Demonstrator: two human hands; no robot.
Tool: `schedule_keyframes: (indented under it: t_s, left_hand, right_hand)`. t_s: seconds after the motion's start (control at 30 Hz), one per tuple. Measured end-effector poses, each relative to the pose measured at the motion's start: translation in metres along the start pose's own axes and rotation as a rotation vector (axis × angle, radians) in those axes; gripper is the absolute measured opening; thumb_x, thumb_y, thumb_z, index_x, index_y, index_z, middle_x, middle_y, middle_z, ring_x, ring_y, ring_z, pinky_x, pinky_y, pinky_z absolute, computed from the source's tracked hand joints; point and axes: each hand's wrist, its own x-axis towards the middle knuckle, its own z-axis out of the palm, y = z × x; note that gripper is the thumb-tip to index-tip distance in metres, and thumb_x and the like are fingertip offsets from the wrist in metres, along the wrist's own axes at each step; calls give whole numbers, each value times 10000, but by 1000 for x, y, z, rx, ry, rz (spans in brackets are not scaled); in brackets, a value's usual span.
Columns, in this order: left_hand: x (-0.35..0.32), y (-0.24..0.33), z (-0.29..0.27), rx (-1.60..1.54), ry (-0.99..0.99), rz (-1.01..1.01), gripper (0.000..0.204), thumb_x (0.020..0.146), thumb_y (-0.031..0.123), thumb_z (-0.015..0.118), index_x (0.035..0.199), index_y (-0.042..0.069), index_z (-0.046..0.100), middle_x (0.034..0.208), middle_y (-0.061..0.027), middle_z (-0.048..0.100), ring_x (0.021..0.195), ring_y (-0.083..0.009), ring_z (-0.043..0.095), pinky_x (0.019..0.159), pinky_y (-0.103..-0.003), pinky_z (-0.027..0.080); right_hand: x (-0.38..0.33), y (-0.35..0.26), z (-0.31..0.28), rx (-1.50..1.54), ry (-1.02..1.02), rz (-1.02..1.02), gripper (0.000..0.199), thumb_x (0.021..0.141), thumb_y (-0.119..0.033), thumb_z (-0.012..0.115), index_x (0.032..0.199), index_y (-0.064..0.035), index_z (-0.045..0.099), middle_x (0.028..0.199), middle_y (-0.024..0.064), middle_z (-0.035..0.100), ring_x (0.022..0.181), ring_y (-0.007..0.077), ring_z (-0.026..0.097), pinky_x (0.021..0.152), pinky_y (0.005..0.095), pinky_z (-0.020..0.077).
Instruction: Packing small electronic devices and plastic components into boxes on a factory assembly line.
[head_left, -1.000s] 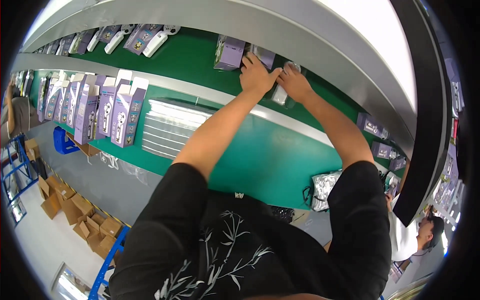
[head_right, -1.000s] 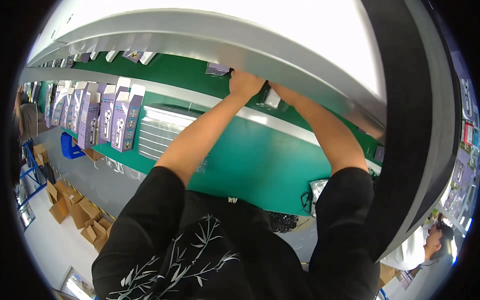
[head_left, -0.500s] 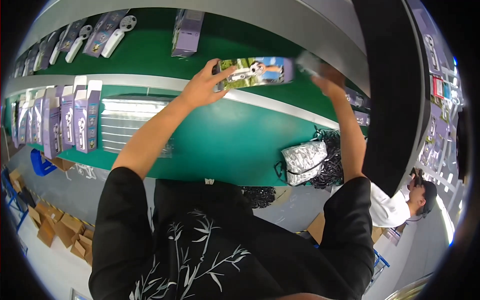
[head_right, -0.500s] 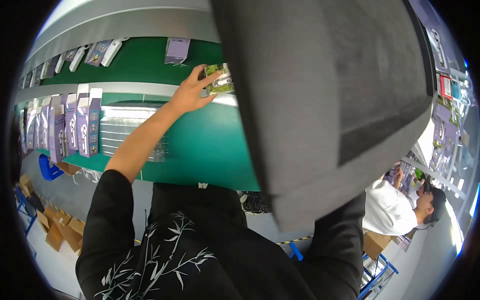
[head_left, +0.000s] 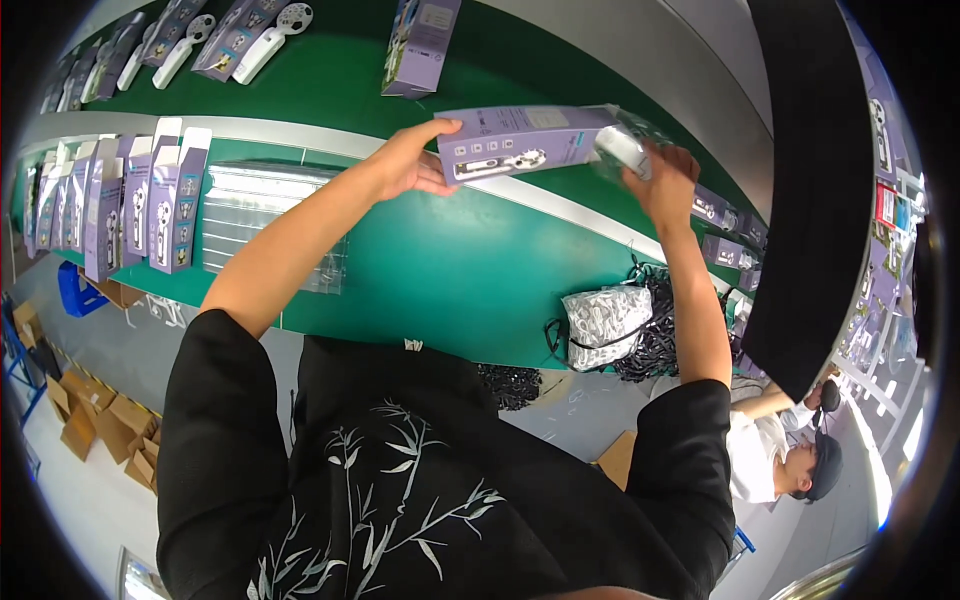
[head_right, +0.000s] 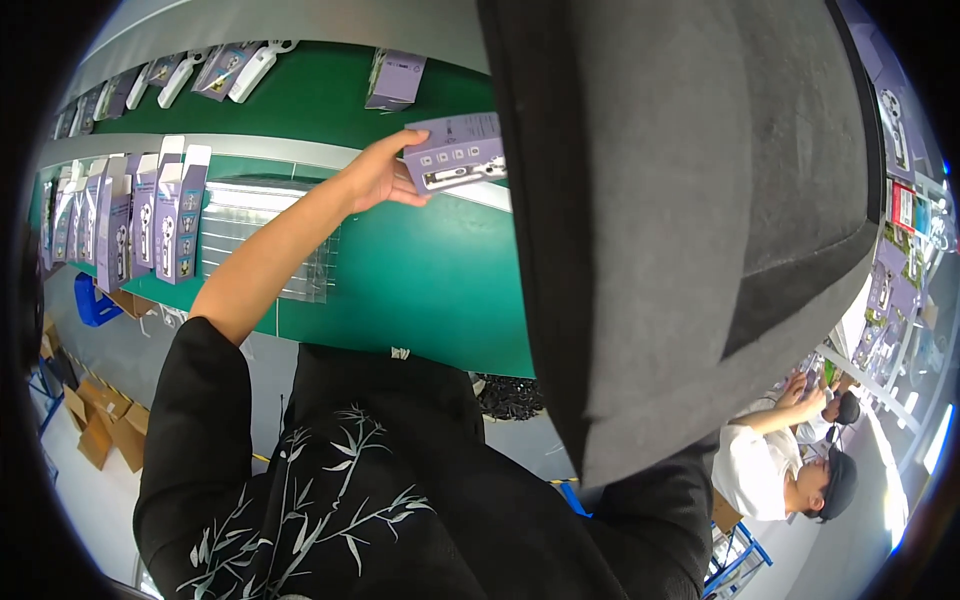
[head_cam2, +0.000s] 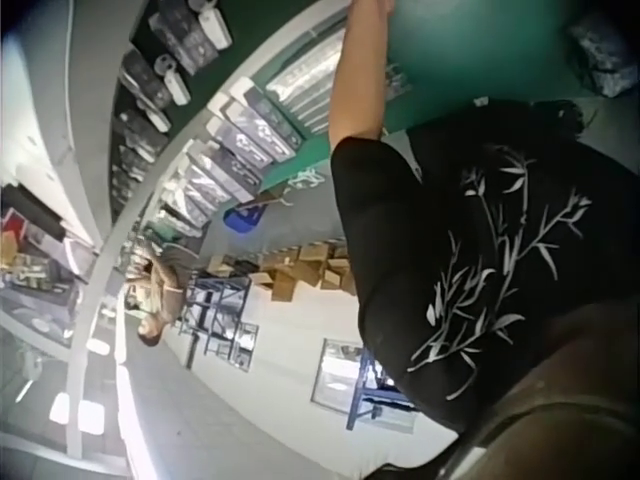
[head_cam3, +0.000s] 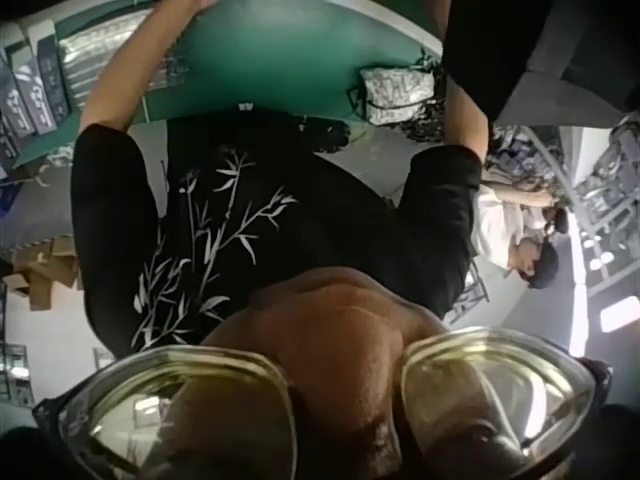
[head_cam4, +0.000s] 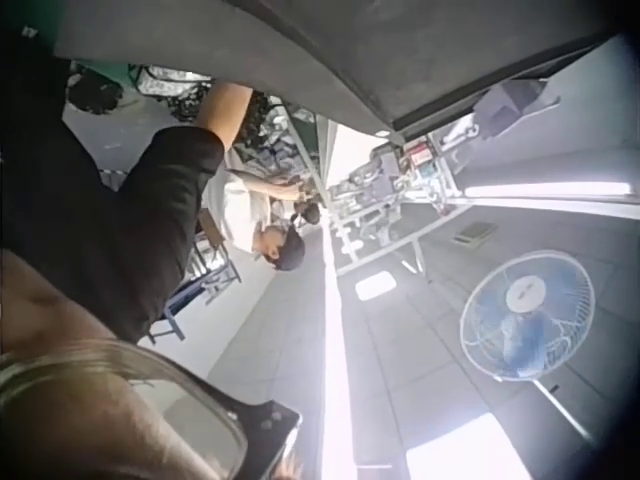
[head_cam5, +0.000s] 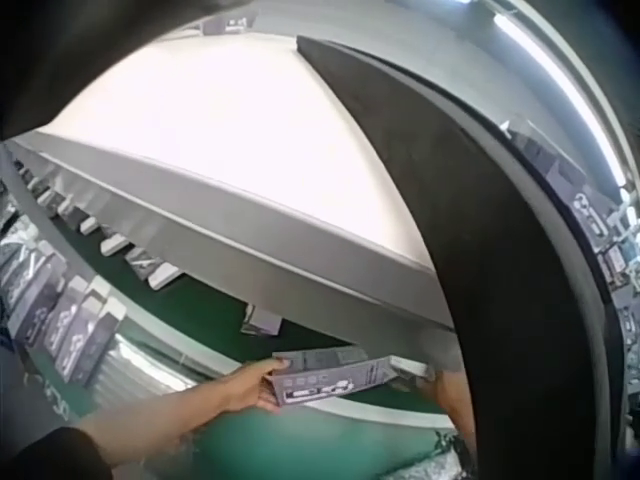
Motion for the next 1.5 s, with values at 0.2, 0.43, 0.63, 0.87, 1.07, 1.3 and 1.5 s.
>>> schedule_keyframes:
  t_s: [0.2,0.43,0.63,0.87,1.07,1.3,1.5]
  left_hand:
    - [17,10,6,78,-80,-342,833,844,662,506,1408,59,405,1154,-316,577,954,-336,662,864,-403,573]
    - [60,25,67,516,-135,-246,913,824,731,512,1429,59,388,1271,-274,541,1020,-355,629,880,-426,554]
    - [95,39,59,1417,1054,724,932,714,589,734,1391,35,414,1247,-254,559,1199,-375,540,971,-468,479]
    - [59,37,-1,790,474,480,988,616,527,843,1380,38,453,1179,-200,628,1123,-335,597,960,-370,480]
    - [-123,15,-121,267,181,502,704,801,305,788,1357,6,476,1198,-121,620,1092,-186,605,940,-350,498]
    - [-243,-76,-254,-204,191,351,844,807,363,764,1429,-36,355,1310,-147,550,1151,-225,580,1007,-358,462]
    - [-248,-119,-270,-433,181,358,1125,617,549,856,1443,-12,337,1277,-117,572,1148,-204,597,968,-346,508]
  right_hand:
    - [17,-11,-9,68,-89,-169,516,655,-279,791,1128,-132,645,937,76,607,1003,288,555,953,427,409]
    - [-24,65,90,140,-347,-191,389,649,-88,708,1024,-35,616,1007,157,598,1083,346,541,1011,446,404]
    - [-93,141,120,120,-325,67,288,714,-69,647,989,8,672,1134,213,636,1094,414,574,962,469,461]
    - [-58,-190,83,1235,-642,317,263,949,-259,584,1077,-57,695,987,96,712,875,195,667,779,320,526]
    - [-20,-399,25,1977,-1007,326,355,999,-304,552,1155,3,639,971,69,692,794,146,627,708,293,518]
    - [-24,-420,23,1479,-833,566,475,947,-415,621,690,-18,665,606,0,592,543,98,513,547,271,424]
    - [50,-315,16,1412,-255,819,534,937,-332,582,482,-107,414,466,10,413,432,134,405,446,315,315]
